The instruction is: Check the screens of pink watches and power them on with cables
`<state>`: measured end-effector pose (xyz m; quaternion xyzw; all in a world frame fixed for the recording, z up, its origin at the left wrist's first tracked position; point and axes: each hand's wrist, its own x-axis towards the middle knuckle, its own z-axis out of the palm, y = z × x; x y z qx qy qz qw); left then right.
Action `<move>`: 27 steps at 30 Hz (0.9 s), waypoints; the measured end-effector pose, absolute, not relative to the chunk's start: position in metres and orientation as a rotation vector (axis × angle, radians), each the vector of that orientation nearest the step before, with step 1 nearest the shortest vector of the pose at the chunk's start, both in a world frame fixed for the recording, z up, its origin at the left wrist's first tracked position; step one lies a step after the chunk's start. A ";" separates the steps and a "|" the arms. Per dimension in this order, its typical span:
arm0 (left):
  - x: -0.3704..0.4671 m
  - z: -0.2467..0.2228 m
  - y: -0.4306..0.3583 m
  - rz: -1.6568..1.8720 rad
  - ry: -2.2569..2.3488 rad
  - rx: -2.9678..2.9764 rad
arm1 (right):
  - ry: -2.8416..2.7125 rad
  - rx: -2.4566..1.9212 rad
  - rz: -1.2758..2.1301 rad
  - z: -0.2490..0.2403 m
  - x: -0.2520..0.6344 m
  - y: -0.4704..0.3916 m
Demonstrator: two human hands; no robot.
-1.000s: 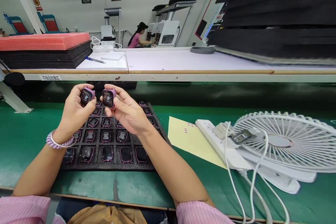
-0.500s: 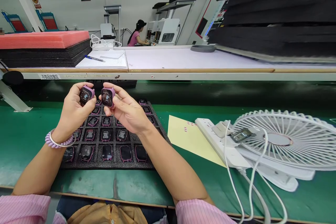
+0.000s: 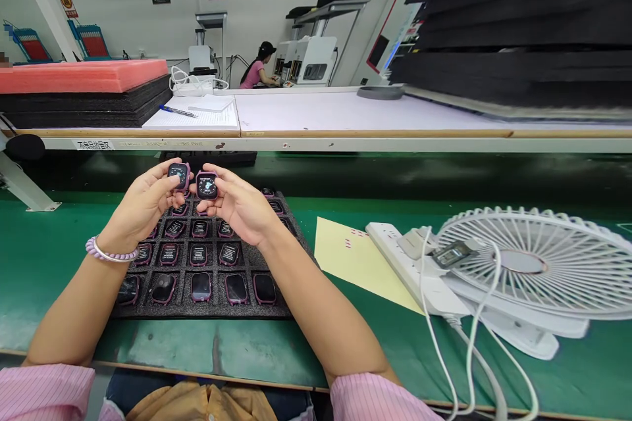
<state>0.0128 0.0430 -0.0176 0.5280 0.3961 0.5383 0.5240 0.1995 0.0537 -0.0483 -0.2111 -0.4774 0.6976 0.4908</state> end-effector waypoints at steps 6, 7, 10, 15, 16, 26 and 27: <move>0.014 -0.015 0.040 1.292 0.851 1.152 | -1.135 -0.501 1.635 -0.047 0.202 0.056; 0.014 -0.017 0.041 1.296 0.830 1.168 | -1.138 -0.492 1.630 -0.047 0.201 0.056; 0.013 -0.021 0.043 1.311 0.778 1.241 | -1.176 -0.479 1.588 -0.045 0.200 0.052; 0.014 -0.022 0.043 1.333 0.790 1.374 | -1.269 -0.480 1.483 -0.044 0.200 0.048; 0.014 -0.022 0.042 1.331 0.796 1.393 | -1.280 -0.480 1.471 -0.045 0.200 0.048; 0.014 -0.023 0.042 1.296 0.792 1.481 | -1.259 -0.466 1.431 -0.046 0.197 0.049; 0.014 -0.023 0.042 1.294 0.790 1.482 | -1.250 -0.468 1.426 -0.046 0.197 0.049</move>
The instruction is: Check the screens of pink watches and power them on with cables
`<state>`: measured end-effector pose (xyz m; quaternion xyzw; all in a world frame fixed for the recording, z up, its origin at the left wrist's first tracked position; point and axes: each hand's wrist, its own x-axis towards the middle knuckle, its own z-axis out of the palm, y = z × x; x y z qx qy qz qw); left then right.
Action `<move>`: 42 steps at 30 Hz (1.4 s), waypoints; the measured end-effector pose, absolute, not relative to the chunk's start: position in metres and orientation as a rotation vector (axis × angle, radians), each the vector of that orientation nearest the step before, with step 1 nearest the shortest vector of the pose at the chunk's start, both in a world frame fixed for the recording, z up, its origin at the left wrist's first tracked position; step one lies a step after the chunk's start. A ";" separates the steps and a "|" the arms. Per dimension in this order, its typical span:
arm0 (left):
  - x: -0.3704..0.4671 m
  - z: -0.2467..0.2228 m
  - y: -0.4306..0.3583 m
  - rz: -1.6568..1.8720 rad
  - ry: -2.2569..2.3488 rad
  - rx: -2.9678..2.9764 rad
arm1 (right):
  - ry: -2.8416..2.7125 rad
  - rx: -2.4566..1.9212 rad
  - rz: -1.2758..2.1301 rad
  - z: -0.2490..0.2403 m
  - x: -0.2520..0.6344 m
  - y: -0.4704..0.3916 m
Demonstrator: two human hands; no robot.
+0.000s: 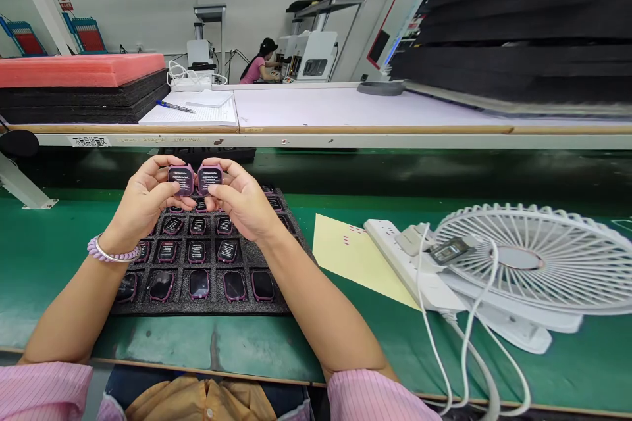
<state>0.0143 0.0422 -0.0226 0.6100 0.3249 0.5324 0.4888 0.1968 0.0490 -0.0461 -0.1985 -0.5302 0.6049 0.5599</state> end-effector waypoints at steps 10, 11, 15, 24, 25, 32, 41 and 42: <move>0.015 -0.024 0.041 1.311 0.777 1.497 | -1.302 -0.501 1.362 -0.046 0.196 0.049; 0.015 -0.024 0.041 1.312 0.776 1.499 | -1.314 -0.508 1.358 -0.046 0.197 0.048; 0.016 -0.024 0.041 1.308 0.780 1.510 | -1.317 -0.504 1.359 -0.046 0.196 0.048; 0.014 -0.024 0.042 1.274 0.731 1.484 | -1.341 -0.508 1.326 -0.044 0.197 0.046; 0.014 -0.024 0.042 1.273 0.722 1.483 | -1.344 -0.510 1.318 -0.044 0.197 0.046; 0.016 -0.024 0.041 1.241 0.718 1.430 | -1.217 -0.532 1.328 -0.046 0.193 0.050; 0.015 -0.024 0.039 1.237 0.733 1.421 | -1.243 -0.531 1.321 -0.049 0.195 0.052; 0.016 -0.024 0.039 1.238 0.737 1.424 | -1.249 -0.536 1.321 -0.049 0.195 0.052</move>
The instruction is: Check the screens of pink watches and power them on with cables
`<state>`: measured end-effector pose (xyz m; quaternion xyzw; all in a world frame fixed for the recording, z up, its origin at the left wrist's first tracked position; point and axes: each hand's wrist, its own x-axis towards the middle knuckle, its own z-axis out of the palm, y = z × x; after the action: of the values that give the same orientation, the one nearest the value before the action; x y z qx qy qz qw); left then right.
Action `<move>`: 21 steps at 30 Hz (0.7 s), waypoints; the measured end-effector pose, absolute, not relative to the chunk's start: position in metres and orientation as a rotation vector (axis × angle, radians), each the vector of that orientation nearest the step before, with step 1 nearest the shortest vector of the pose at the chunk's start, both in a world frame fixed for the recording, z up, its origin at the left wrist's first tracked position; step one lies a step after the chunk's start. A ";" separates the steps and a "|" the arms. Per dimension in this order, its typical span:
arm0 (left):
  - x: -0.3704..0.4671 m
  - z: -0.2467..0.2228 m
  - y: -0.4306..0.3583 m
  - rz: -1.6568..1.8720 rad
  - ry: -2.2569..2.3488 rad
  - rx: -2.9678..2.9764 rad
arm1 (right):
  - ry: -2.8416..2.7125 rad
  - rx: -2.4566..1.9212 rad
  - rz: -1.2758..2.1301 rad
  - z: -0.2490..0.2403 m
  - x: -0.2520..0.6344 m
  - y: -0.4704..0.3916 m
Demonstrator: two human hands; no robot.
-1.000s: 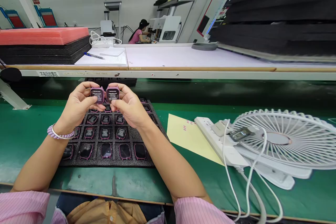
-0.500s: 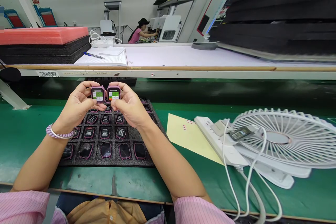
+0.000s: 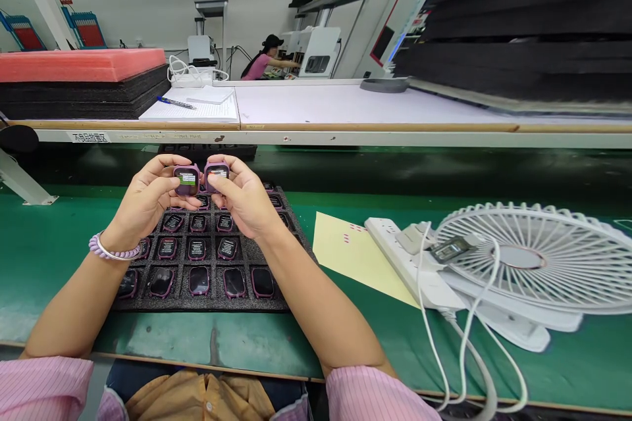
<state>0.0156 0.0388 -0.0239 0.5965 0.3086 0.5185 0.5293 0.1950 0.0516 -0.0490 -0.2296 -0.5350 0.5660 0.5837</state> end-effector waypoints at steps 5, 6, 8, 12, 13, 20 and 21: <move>0.017 -0.023 0.038 1.244 0.742 1.432 | -1.236 -0.535 1.327 -0.049 0.195 0.051; 0.017 -0.023 0.038 1.247 0.741 1.428 | -1.236 -0.533 1.330 -0.049 0.195 0.051; 0.016 -0.022 0.038 1.254 0.734 1.426 | -1.251 -0.530 1.336 -0.049 0.195 0.050; 0.015 -0.023 0.039 1.269 0.736 1.444 | -1.275 -0.521 1.338 -0.048 0.196 0.050; 0.015 -0.023 0.039 1.275 0.742 1.454 | -1.275 -0.517 1.339 -0.048 0.195 0.050; 0.016 -0.024 0.040 1.282 0.749 1.486 | -1.267 -0.515 1.360 -0.048 0.195 0.050; 0.016 -0.024 0.040 1.281 0.746 1.485 | -1.262 -0.521 1.365 -0.048 0.195 0.050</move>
<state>0.0158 0.0403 -0.0245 0.6136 0.3081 0.5293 0.4984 0.1954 0.0498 -0.0476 -0.2221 -0.5376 0.5812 0.5691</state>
